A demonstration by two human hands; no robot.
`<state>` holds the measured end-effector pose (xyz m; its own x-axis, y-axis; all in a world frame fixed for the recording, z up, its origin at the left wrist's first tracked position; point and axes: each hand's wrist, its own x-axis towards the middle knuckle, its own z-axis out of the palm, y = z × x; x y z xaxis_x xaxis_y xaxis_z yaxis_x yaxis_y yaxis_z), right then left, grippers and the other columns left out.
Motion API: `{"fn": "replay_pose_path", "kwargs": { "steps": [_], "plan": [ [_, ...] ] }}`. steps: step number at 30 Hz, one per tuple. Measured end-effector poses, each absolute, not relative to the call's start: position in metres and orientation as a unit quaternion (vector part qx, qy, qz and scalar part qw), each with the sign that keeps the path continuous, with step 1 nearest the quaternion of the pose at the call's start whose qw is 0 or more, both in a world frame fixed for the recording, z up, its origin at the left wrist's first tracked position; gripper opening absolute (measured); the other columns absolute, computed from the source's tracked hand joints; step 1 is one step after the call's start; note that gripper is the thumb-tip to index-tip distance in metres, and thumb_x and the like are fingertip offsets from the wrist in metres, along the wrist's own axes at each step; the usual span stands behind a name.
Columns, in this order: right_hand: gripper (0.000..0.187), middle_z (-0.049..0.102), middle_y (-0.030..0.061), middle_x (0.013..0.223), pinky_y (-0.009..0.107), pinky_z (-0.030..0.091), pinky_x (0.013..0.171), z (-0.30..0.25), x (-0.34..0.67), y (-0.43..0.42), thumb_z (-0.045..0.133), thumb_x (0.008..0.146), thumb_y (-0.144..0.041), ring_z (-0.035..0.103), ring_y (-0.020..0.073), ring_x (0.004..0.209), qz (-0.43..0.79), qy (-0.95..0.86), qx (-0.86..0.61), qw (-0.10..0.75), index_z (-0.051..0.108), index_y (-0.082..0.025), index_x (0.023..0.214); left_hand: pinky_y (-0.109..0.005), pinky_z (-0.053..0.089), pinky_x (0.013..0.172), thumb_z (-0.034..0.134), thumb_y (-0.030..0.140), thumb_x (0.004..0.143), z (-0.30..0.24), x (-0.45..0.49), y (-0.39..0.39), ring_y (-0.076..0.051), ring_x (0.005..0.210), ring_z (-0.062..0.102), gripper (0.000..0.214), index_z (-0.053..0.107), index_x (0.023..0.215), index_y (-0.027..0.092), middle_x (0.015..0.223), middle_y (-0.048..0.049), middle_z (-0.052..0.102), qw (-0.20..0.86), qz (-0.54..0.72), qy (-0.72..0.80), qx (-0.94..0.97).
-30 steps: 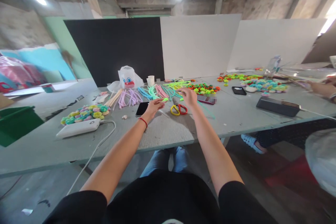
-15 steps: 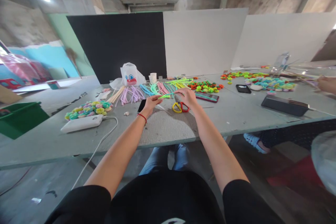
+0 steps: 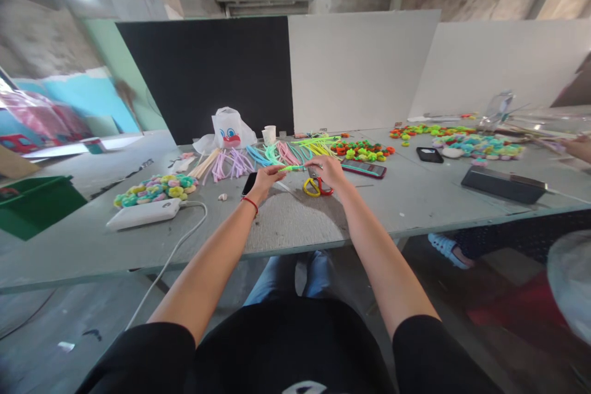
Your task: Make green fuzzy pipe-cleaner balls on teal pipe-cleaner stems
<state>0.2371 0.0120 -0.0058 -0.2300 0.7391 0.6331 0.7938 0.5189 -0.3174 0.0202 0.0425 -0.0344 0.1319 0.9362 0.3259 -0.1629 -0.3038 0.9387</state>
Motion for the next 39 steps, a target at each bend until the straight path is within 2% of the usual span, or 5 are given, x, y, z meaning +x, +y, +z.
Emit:
{"fn": "replay_pose_path", "kwargs": {
  "steps": [15, 20, 27, 32, 39],
  "plan": [
    [0.031, 0.074, 0.0018, 0.098, 0.026, 0.046, 0.081, -0.012, 0.211, 0.005, 0.059, 0.086, -0.020, 0.067, 0.0188, 0.097, -0.003, -0.799, -0.484, 0.358, 0.063, -0.025, 0.117, -0.031, 0.051, 0.071, 0.084, 0.023, 0.050, -0.033, 0.031, 0.039, -0.014, 0.065, 0.061, 0.027, 0.074, 0.073, 0.015, 0.069, -0.0035, 0.070, 0.463, 0.539, 0.314, 0.630],
    [0.034, 0.073, 0.0021, 0.101, 0.025, 0.045, 0.078, -0.012, 0.214, 0.007, 0.064, 0.084, -0.029, 0.066, 0.0197, 0.096, -0.017, -0.790, -0.496, 0.358, 0.062, -0.026, 0.118, -0.033, 0.052, 0.071, 0.086, 0.023, 0.047, -0.029, 0.027, 0.037, -0.015, 0.065, 0.062, 0.034, 0.072, 0.076, 0.013, 0.069, -0.0035, 0.069, 0.463, 0.568, 0.310, 0.606],
    [0.016, 0.074, 0.0028, 0.087, 0.023, 0.041, 0.068, -0.014, 0.219, 0.013, 0.062, 0.085, -0.033, 0.066, 0.0184, 0.080, -0.012, -0.797, -0.506, 0.330, 0.073, -0.022, 0.090, -0.022, 0.046, 0.060, 0.085, 0.035, 0.051, -0.029, 0.024, 0.039, -0.007, 0.053, 0.053, 0.030, 0.064, 0.057, 0.014, 0.053, 0.0027, 0.058, 0.469, 0.638, 0.309, 0.526],
    [0.020, 0.073, 0.0041, 0.080, 0.022, 0.035, 0.057, -0.022, 0.219, 0.021, 0.062, 0.084, -0.035, 0.062, 0.0160, 0.068, 0.018, -0.812, -0.489, 0.319, 0.074, -0.018, 0.084, -0.021, 0.044, 0.060, 0.083, 0.038, 0.054, -0.024, 0.023, 0.040, -0.006, 0.052, 0.053, 0.031, 0.066, 0.063, 0.013, 0.056, 0.0017, 0.061, 0.497, 0.671, 0.304, 0.458],
    [0.025, 0.070, 0.0031, 0.068, 0.021, 0.033, 0.055, -0.030, 0.211, 0.029, 0.059, 0.086, -0.029, 0.057, 0.0125, 0.059, 0.058, -0.822, -0.453, 0.341, 0.073, -0.016, 0.070, -0.022, 0.045, 0.062, 0.083, 0.025, 0.056, -0.022, 0.023, 0.040, -0.007, 0.053, 0.057, 0.026, 0.069, 0.073, 0.012, 0.059, 0.0008, 0.064, 0.533, 0.687, 0.293, 0.398]
  ]
}}
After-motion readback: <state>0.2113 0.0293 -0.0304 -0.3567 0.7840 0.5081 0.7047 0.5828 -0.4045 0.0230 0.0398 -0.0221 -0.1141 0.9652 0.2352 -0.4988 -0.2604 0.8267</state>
